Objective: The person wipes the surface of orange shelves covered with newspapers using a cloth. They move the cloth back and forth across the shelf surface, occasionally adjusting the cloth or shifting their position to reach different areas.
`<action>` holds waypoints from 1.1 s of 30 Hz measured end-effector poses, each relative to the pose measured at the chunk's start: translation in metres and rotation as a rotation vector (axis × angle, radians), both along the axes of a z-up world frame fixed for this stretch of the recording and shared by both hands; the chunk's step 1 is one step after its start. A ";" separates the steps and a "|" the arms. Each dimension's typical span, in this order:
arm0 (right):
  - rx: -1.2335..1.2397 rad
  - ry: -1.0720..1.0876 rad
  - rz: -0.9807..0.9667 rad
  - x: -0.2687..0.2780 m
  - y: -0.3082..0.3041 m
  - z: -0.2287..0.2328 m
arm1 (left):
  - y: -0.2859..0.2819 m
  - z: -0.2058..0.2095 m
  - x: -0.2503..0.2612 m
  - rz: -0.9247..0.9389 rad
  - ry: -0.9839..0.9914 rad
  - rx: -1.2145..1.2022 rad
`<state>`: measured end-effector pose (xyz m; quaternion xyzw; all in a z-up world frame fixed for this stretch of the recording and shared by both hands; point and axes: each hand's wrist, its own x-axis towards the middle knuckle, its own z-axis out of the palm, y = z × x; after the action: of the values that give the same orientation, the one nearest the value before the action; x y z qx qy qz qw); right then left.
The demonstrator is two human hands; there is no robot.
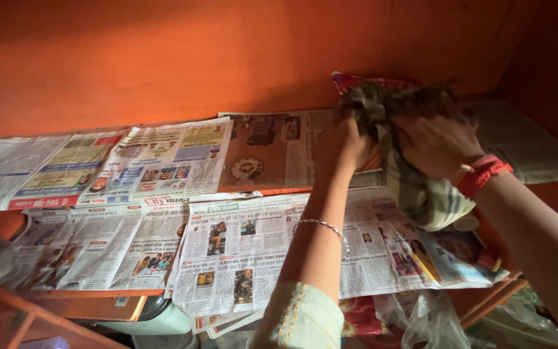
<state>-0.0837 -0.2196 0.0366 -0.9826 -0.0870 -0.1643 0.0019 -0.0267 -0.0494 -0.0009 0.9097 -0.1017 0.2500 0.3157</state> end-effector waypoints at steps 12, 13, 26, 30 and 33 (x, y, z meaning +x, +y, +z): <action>-0.109 -0.166 0.222 0.067 0.004 0.006 | -0.003 0.002 -0.003 0.007 0.055 0.013; -0.020 -0.146 0.214 0.067 0.007 0.007 | -0.003 0.001 -0.002 0.009 0.095 0.037; 0.054 0.007 -0.088 0.020 0.015 -0.004 | -0.001 -0.004 0.004 -0.007 -0.006 -0.015; 0.013 -0.381 0.269 -0.007 -0.007 -0.029 | -0.003 -0.006 0.011 0.014 0.134 0.065; 0.177 -0.222 0.319 -0.012 -0.030 -0.032 | -0.003 -0.007 0.012 0.013 0.151 0.094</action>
<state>-0.0959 -0.2494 0.0046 -0.9282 -0.2264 -0.2760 0.1045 -0.0149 -0.0520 -0.0083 0.9404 -0.0830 0.1776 0.2780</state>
